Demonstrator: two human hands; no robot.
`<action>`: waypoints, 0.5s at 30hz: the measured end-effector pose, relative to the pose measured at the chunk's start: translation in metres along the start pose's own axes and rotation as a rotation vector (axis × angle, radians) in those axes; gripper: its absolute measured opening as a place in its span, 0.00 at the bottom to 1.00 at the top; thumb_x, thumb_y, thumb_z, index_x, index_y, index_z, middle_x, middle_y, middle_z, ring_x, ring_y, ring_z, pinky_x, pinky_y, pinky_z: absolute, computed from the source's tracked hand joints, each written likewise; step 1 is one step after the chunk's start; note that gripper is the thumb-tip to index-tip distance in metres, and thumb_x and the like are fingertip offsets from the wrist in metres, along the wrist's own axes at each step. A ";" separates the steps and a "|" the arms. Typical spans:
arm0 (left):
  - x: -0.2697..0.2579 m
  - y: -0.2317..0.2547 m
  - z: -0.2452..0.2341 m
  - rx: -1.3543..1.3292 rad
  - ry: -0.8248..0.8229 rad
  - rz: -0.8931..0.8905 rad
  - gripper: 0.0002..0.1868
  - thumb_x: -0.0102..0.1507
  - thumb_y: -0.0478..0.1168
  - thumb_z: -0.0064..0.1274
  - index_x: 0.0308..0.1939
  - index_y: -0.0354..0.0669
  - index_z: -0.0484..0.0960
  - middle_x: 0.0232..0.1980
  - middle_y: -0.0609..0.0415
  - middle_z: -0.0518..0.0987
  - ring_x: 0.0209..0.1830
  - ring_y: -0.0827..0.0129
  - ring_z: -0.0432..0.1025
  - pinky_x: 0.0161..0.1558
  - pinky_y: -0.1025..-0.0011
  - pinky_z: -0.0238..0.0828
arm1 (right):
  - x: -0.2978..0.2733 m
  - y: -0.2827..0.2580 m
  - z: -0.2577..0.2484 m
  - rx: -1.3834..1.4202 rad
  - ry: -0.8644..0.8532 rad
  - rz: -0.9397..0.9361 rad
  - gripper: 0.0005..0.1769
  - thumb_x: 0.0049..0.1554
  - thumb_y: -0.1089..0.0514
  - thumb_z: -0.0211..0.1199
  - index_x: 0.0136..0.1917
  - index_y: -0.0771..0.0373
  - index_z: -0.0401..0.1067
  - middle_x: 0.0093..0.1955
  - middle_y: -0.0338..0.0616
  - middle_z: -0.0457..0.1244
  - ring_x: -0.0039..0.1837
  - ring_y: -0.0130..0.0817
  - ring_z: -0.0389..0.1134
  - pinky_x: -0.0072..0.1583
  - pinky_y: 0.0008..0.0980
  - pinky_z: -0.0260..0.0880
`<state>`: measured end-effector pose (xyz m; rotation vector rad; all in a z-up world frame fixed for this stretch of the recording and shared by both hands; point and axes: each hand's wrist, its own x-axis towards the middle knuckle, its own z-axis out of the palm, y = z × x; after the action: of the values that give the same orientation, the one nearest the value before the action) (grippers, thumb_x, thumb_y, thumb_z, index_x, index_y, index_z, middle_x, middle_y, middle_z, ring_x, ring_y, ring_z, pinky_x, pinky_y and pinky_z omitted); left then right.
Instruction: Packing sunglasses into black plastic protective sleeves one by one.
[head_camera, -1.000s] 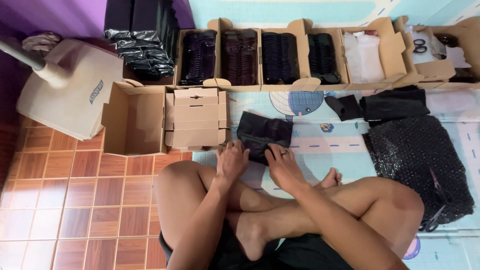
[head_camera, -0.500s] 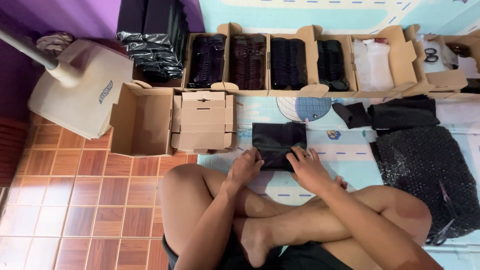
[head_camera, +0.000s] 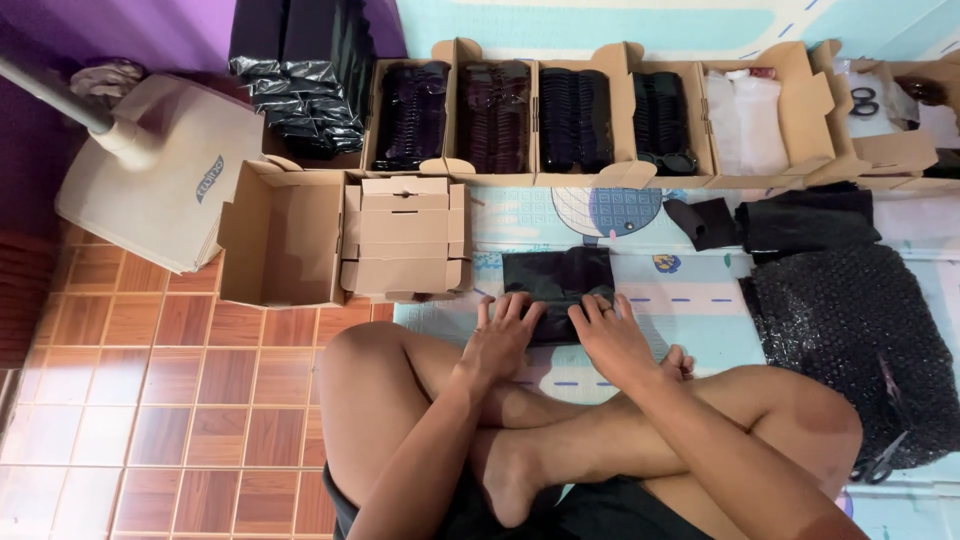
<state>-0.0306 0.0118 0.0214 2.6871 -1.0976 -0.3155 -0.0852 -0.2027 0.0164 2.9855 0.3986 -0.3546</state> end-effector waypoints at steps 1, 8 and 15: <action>0.002 -0.001 0.001 -0.001 0.001 -0.001 0.35 0.52 0.41 0.60 0.62 0.50 0.64 0.59 0.50 0.64 0.64 0.54 0.59 0.69 0.51 0.44 | 0.000 0.002 0.000 -0.002 -0.001 -0.001 0.27 0.57 0.64 0.63 0.68 0.59 0.60 0.70 0.57 0.57 0.71 0.51 0.63 0.77 0.62 0.46; 0.006 -0.005 -0.004 -0.050 -0.072 -0.078 0.31 0.55 0.34 0.56 0.60 0.51 0.63 0.62 0.53 0.64 0.68 0.57 0.59 0.71 0.50 0.40 | 0.003 0.018 -0.012 0.206 -0.087 0.015 0.30 0.58 0.58 0.61 0.72 0.58 0.56 0.71 0.57 0.57 0.68 0.53 0.66 0.76 0.67 0.44; 0.015 -0.009 -0.014 -0.112 -0.049 -0.126 0.33 0.55 0.29 0.53 0.63 0.52 0.64 0.59 0.53 0.66 0.67 0.58 0.62 0.72 0.52 0.35 | 0.013 0.024 -0.021 0.392 -0.091 0.040 0.28 0.57 0.57 0.58 0.70 0.57 0.59 0.69 0.61 0.59 0.66 0.62 0.66 0.75 0.70 0.45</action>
<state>-0.0104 0.0094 0.0304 2.6664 -0.8970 -0.4530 -0.0625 -0.2198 0.0354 3.3314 0.2876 -0.6286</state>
